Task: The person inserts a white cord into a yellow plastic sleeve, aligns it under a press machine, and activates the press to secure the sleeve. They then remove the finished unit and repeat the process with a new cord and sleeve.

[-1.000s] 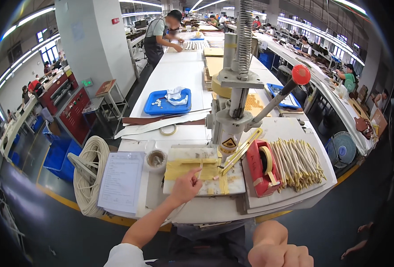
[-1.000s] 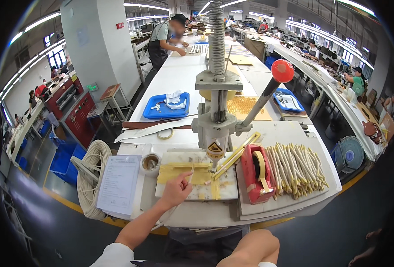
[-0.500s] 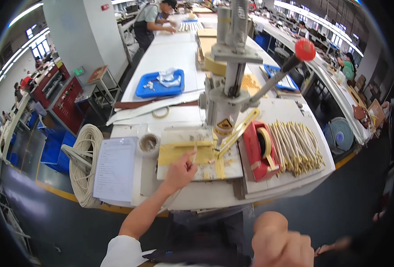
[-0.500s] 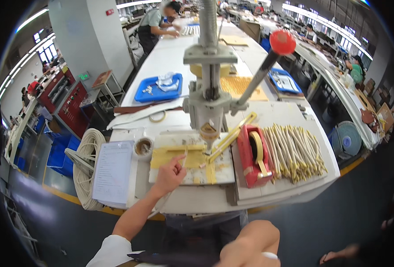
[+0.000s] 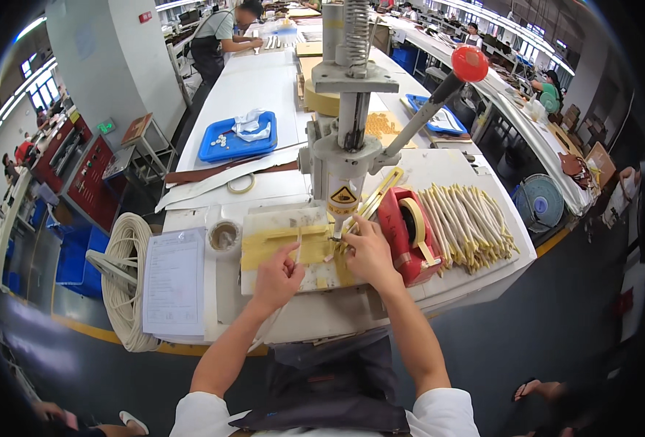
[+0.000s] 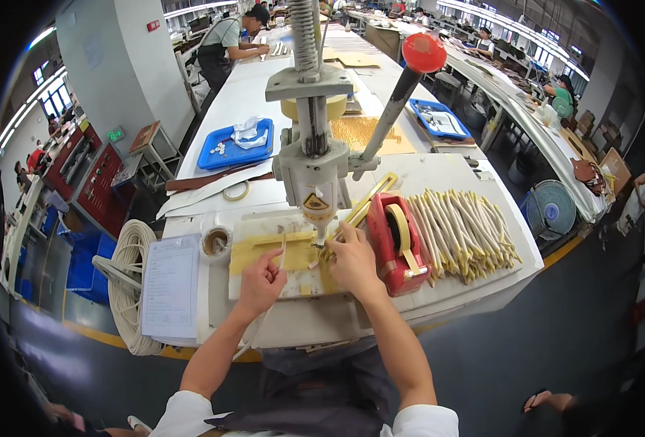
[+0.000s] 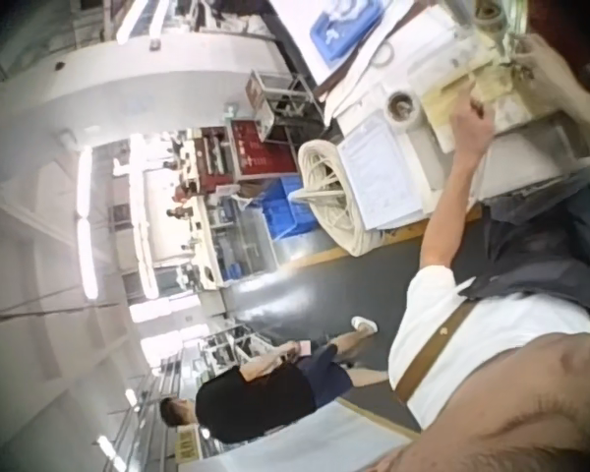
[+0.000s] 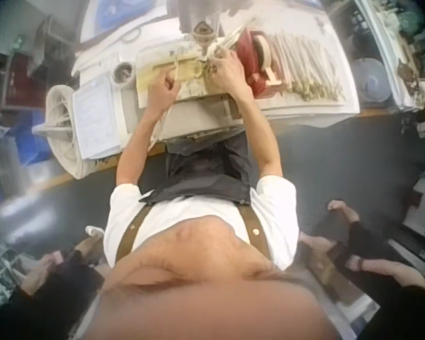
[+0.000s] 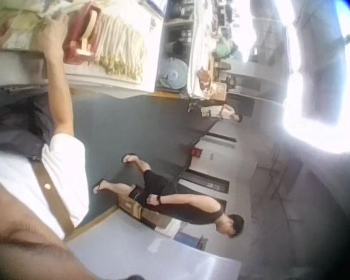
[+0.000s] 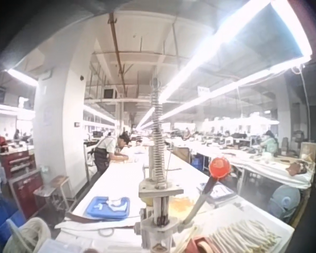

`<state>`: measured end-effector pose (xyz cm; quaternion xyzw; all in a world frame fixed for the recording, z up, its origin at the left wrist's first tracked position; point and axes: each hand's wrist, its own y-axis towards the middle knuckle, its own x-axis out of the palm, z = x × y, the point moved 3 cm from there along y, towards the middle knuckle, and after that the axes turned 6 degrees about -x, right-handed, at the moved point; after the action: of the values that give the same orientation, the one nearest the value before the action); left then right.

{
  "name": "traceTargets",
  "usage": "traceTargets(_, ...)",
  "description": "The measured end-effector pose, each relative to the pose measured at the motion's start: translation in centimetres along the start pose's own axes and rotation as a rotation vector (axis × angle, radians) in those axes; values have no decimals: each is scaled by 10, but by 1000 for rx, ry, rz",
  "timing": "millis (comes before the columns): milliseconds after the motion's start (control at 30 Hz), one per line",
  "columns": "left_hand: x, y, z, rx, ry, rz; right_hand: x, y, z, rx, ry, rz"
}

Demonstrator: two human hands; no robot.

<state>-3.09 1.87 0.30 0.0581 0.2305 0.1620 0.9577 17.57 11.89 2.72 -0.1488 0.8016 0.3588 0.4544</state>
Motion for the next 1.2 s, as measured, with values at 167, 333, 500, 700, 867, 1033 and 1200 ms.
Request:
traceTargets(167, 5, 1, -2, 20, 19, 34, 3, 11, 6, 1, -14, -29)
traceTargets(333, -2, -2, -4, -13, -22, 35, 6, 9, 0, 15, 102, 74)
traceTargets(500, 3, 3, -4, -7, -36, 21, -1, -10, 4, -76, 99, 235)
traceTargets(700, -1, 0, -7, -45, -99, 33, -44, -66, -23, -325, 118, 579)
traceTargets(867, -5, -2, -11, -106, -233, 53, -154, -128, -35, -253, -99, 953)
traceTargets(1033, 3, 1, -4, -85, -253, 26, -217, -121, 62, 160, 6, 1058)
traceTargets(1200, -1, 1, -8, -114, -293, 25, -195, -89, 118, 157, -195, 885)
